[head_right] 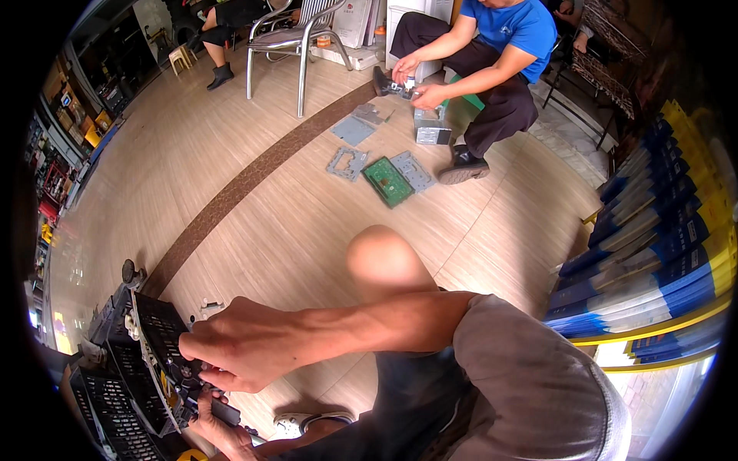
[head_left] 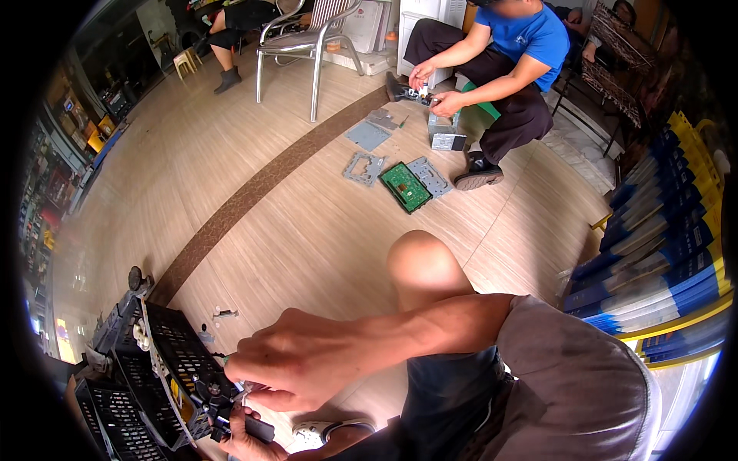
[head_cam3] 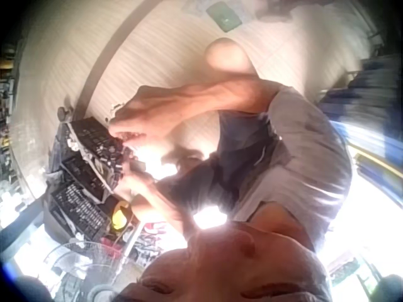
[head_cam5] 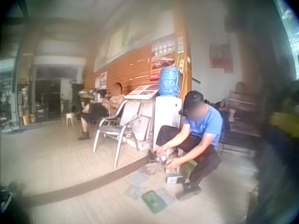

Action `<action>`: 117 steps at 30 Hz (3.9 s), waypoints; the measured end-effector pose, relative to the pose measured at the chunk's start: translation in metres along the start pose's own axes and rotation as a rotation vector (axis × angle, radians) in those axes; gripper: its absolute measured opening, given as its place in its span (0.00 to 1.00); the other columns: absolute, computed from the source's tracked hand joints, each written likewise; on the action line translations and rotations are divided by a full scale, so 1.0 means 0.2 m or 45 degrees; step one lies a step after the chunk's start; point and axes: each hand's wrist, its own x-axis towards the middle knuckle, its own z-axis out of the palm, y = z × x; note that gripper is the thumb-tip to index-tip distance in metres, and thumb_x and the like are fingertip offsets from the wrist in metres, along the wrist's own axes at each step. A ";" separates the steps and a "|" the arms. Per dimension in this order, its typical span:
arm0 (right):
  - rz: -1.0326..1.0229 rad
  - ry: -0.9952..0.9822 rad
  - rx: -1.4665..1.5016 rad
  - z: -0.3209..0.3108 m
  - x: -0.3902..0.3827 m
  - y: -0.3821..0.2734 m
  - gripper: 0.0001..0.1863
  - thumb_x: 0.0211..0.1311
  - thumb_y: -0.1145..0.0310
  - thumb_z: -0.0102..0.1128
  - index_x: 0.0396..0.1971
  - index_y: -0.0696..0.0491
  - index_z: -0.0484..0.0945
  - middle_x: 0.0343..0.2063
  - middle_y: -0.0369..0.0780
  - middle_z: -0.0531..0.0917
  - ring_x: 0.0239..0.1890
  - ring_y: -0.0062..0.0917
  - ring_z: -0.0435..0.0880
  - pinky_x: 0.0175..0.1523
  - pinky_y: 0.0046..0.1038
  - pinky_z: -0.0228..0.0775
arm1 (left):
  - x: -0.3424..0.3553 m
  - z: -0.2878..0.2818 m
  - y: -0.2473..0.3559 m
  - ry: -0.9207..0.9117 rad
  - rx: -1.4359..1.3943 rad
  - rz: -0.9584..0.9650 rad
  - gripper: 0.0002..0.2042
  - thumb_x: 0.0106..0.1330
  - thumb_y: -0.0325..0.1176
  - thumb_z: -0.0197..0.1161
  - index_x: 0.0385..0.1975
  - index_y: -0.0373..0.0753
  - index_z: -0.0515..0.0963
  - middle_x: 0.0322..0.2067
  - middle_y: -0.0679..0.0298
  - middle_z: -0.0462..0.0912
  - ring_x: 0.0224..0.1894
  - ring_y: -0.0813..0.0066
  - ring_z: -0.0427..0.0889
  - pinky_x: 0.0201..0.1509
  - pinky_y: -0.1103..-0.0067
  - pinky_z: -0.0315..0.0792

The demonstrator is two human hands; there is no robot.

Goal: The person uses a screwdriver to disassemble a small black mechanical component, removing screws and separating parts while sitting on the floor.

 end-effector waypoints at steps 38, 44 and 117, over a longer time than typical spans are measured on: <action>0.012 -0.101 -0.004 0.00 -0.02 -0.01 0.14 0.58 0.67 0.70 0.35 0.54 0.71 0.19 0.40 0.77 0.17 0.37 0.79 0.20 0.37 0.69 | 0.03 -0.02 -0.03 -0.061 -0.099 -0.087 0.13 0.61 0.24 0.65 0.46 0.35 0.79 0.33 0.67 0.82 0.29 0.83 0.77 0.32 0.85 0.72; -0.017 -0.098 0.018 0.00 -0.02 -0.02 0.16 0.58 0.67 0.70 0.37 0.55 0.71 0.21 0.40 0.77 0.18 0.37 0.80 0.21 0.37 0.70 | 0.02 -0.01 -0.03 0.017 -0.125 -0.068 0.12 0.62 0.24 0.65 0.45 0.35 0.79 0.32 0.67 0.81 0.29 0.82 0.77 0.31 0.85 0.72; -0.032 -0.017 0.209 0.04 -0.03 -0.06 0.17 0.57 0.79 0.64 0.46 0.57 0.73 0.29 0.40 0.79 0.24 0.37 0.82 0.23 0.36 0.73 | 0.12 -0.17 -0.13 -0.143 -0.056 -0.204 0.26 0.61 0.29 0.72 0.59 0.32 0.74 0.51 0.60 0.83 0.48 0.71 0.84 0.51 0.76 0.80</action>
